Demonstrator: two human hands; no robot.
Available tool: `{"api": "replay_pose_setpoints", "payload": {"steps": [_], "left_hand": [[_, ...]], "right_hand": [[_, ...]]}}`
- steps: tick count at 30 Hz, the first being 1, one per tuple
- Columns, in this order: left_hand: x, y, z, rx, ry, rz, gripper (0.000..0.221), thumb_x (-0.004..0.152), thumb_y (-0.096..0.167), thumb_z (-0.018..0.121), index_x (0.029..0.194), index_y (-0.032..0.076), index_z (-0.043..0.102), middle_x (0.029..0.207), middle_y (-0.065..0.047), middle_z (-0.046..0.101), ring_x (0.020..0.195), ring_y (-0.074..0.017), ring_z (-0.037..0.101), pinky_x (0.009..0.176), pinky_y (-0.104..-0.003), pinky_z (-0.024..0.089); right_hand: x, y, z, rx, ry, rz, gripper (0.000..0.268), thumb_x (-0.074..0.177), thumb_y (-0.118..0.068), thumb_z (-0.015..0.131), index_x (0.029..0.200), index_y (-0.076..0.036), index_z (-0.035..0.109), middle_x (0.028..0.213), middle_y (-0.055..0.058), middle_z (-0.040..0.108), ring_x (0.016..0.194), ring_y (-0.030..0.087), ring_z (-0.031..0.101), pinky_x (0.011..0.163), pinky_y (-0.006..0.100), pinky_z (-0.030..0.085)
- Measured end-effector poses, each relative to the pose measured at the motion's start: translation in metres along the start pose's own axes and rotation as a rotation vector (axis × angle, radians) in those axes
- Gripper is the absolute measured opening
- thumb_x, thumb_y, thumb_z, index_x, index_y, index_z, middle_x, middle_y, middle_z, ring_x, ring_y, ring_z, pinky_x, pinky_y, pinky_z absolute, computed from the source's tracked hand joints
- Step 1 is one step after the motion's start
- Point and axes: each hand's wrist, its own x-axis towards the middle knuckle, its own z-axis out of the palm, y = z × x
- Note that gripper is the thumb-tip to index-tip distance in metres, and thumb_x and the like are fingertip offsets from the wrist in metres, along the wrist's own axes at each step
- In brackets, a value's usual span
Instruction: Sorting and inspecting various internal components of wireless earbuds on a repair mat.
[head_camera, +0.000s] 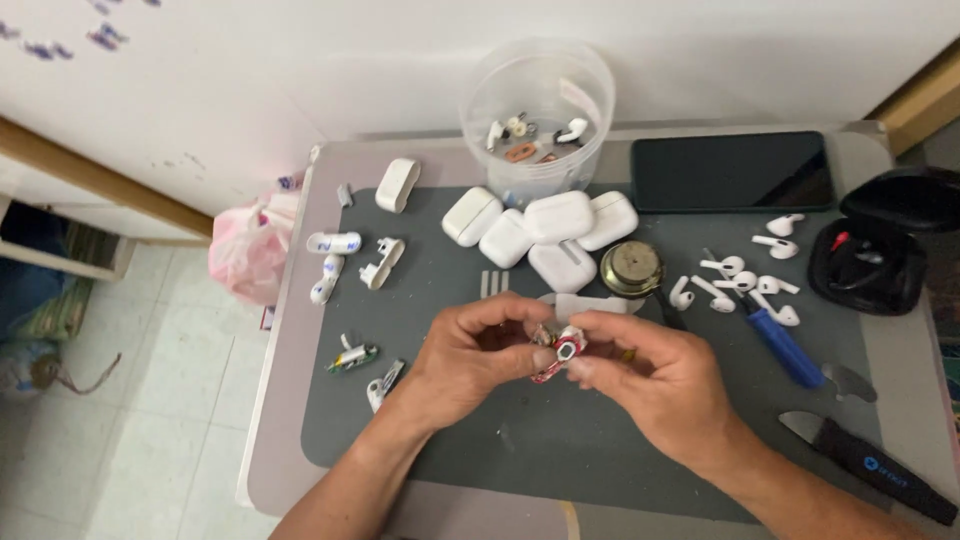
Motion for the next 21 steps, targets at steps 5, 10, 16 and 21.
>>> {"api": "replay_pose_setpoints", "payload": {"steps": [5,10,16,21], "left_hand": [[0.002,-0.002,-0.004,0.214,0.098,0.007,0.024,0.087,0.004,0.080,0.111,0.004,0.076,0.079,0.000,0.067,0.072,-0.0085,0.061,0.069,-0.021,0.055],[0.006,-0.004,-0.004,0.007,0.295,-0.074,0.017,0.082,0.003,0.083,0.099,0.002,0.078,0.086,-0.006,0.075,0.076,-0.0139,0.068,0.071,-0.027,0.061],[-0.003,0.006,-0.007,0.205,0.210,0.040,0.011,0.086,0.003,0.079,0.094,0.006,0.073,0.099,-0.001,0.069,0.079,-0.0094,0.062,0.064,-0.025,0.051],[-0.028,0.015,-0.006,0.162,0.148,0.127,0.014,0.086,-0.006,0.074,0.097,0.002,0.073,0.110,-0.014,0.071,0.095,-0.0184,0.066,0.069,-0.029,0.055]], "right_hand": [[-0.001,-0.009,0.003,-0.019,-0.025,-0.076,0.030,0.079,0.002,0.079,0.109,0.002,0.075,0.078,0.015,0.078,0.062,0.018,0.077,0.058,0.025,0.068],[0.001,-0.021,0.010,0.032,-0.079,0.003,0.047,0.082,0.004,0.073,0.128,0.005,0.067,0.097,0.021,0.080,0.070,0.026,0.079,0.062,0.030,0.068],[-0.003,-0.010,0.028,0.097,-0.065,0.077,0.022,0.081,-0.001,0.079,0.101,0.003,0.072,0.077,0.016,0.080,0.052,0.019,0.071,0.050,0.027,0.060],[-0.018,-0.017,0.044,0.105,-0.116,0.105,0.020,0.082,-0.004,0.079,0.100,0.001,0.073,0.079,0.013,0.080,0.057,0.018,0.074,0.052,0.026,0.063]]}}
